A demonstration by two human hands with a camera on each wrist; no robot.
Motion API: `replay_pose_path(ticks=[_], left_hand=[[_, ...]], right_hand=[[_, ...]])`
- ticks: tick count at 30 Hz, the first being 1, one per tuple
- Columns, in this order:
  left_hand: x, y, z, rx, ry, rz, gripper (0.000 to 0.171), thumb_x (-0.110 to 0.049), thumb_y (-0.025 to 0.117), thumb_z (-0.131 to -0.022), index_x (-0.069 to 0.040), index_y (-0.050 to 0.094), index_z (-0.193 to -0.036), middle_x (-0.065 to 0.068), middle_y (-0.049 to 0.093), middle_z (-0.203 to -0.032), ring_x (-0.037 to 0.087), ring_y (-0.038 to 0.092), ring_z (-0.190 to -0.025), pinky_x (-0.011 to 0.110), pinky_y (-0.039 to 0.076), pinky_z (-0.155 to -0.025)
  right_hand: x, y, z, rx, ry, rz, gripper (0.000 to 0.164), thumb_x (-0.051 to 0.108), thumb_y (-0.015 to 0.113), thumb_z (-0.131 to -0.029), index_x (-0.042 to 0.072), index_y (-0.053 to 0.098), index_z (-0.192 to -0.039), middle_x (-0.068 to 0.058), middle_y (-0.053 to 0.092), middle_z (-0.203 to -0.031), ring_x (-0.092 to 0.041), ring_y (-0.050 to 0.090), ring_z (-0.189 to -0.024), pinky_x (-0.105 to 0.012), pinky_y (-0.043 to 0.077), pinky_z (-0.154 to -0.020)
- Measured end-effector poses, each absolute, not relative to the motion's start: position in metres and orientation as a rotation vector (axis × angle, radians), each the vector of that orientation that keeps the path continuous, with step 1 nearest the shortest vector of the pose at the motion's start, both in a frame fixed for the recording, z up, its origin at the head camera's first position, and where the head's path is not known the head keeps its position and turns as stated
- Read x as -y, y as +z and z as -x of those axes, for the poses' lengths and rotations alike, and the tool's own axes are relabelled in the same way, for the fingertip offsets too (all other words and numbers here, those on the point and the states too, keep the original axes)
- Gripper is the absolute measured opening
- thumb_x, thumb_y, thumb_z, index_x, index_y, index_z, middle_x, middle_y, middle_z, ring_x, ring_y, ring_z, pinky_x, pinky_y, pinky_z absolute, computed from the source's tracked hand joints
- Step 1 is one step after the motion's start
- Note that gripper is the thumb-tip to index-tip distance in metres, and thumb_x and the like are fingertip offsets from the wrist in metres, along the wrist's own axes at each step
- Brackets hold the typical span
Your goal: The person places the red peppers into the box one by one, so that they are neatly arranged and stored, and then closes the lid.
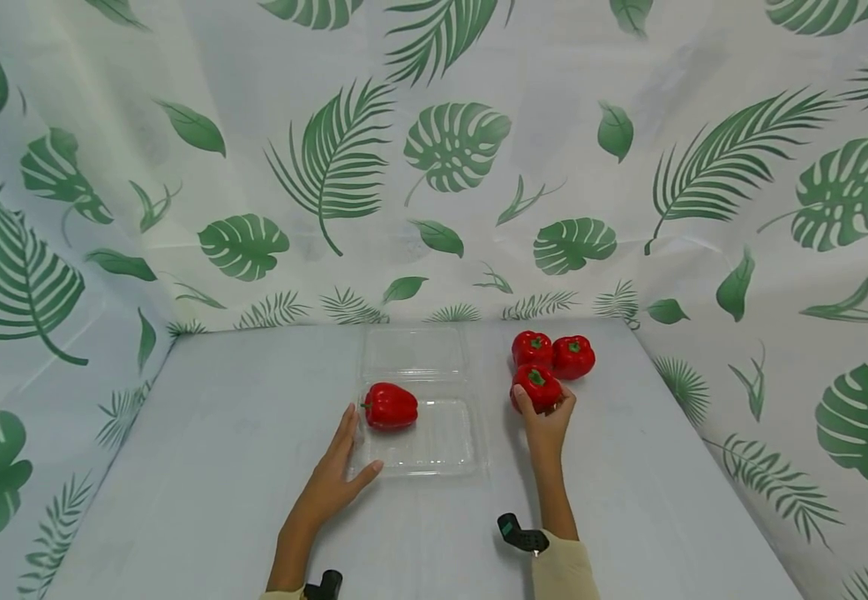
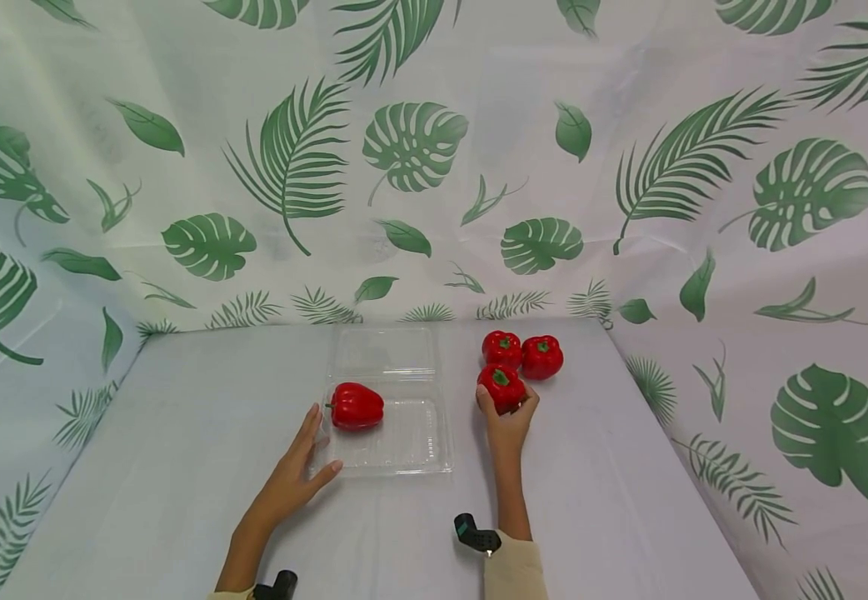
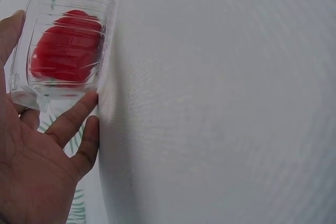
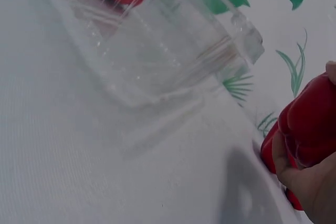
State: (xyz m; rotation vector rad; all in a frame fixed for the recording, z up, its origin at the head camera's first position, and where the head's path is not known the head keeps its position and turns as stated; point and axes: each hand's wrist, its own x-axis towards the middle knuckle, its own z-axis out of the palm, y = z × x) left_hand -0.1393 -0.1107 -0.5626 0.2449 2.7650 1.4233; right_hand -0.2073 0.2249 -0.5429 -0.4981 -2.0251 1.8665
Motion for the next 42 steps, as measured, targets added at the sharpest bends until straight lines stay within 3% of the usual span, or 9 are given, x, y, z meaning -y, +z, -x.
replay_pose_path(ticks=[5, 9, 12, 17, 28, 37, 42], left_hand=[[0.111, -0.563, 0.140, -2.768, 1.430, -0.251, 0.091, -0.043, 0.066, -0.089, -0.020, 0.013, -0.158, -0.004, 0.009, -0.166, 0.027, 0.021, -0.150, 0.058, 0.031, -0.114], [0.111, -0.563, 0.140, -2.774, 1.429, -0.258, 0.091, -0.042, 0.067, -0.089, -0.020, 0.013, -0.158, -0.004, 0.009, -0.166, 0.027, 0.019, -0.151, 0.057, 0.030, -0.114], [0.111, -0.564, 0.139, -2.775, 1.428, -0.255, 0.091, -0.042, 0.067, -0.089, -0.021, 0.013, -0.158, -0.005, 0.009, -0.166, 0.027, 0.019, -0.151, 0.057, 0.031, -0.114], [0.111, -0.564, 0.140, -2.761, 1.422, -0.245, 0.091, -0.043, 0.066, -0.089, -0.021, 0.011, -0.158, -0.006, 0.008, -0.166, 0.027, 0.023, -0.150, 0.057, 0.031, -0.114], [0.112, -0.565, 0.140, -2.764, 1.416, -0.246, 0.091, -0.043, 0.066, -0.089, -0.022, 0.011, -0.158, -0.006, 0.007, -0.166, 0.026, 0.022, -0.150, 0.056, 0.030, -0.115], [0.112, -0.564, 0.140, -2.775, 1.413, -0.258, 0.091, -0.043, 0.066, -0.089, -0.022, 0.012, -0.158, -0.006, 0.008, -0.166, 0.026, 0.019, -0.151, 0.056, 0.030, -0.114], [0.112, -0.564, 0.140, -2.763, 1.422, -0.251, 0.091, -0.043, 0.066, -0.089, -0.023, 0.011, -0.158, -0.006, 0.007, -0.166, 0.026, 0.020, -0.151, 0.056, 0.030, -0.114]], right_hand=[[-0.222, -0.537, 0.206, 1.994, 1.992, 0.501, 0.078, 0.043, 0.071, -0.088, 0.019, 0.023, -0.144, -0.003, 0.031, -0.153, -0.020, 0.027, -0.143, -0.041, 0.043, -0.112], [-0.219, -0.535, 0.206, 1.895, 2.133, 0.458, 0.071, 0.038, 0.066, -0.092, 0.022, 0.024, -0.146, 0.001, 0.031, -0.152, -0.017, 0.028, -0.142, -0.025, 0.051, -0.101], [-0.216, -0.536, 0.208, 1.782, 2.268, 0.413, 0.071, 0.033, 0.066, -0.093, 0.023, 0.022, -0.148, 0.002, 0.030, -0.152, -0.016, 0.028, -0.141, -0.019, 0.055, -0.091], [-0.212, -0.534, 0.210, 1.702, 2.358, 0.404, 0.074, 0.030, 0.070, -0.090, 0.023, 0.023, -0.148, 0.001, 0.032, -0.152, -0.018, 0.033, -0.139, -0.021, 0.058, -0.085], [-0.207, -0.528, 0.212, 1.698, 2.391, 0.265, 0.068, 0.021, 0.072, -0.090, 0.020, 0.031, -0.144, 0.000, 0.039, -0.148, -0.018, 0.040, -0.136, -0.023, 0.057, -0.088], [-0.199, -0.523, 0.213, 1.969, 2.192, 0.170, 0.071, 0.020, 0.078, -0.084, 0.016, 0.036, -0.141, -0.002, 0.042, -0.148, -0.020, 0.039, -0.138, -0.014, 0.053, -0.089], [-0.195, -0.522, 0.215, 2.108, 2.088, 0.018, 0.072, 0.019, 0.079, -0.082, 0.015, 0.037, -0.140, -0.002, 0.042, -0.145, -0.021, 0.041, -0.135, -0.020, 0.053, -0.092]])
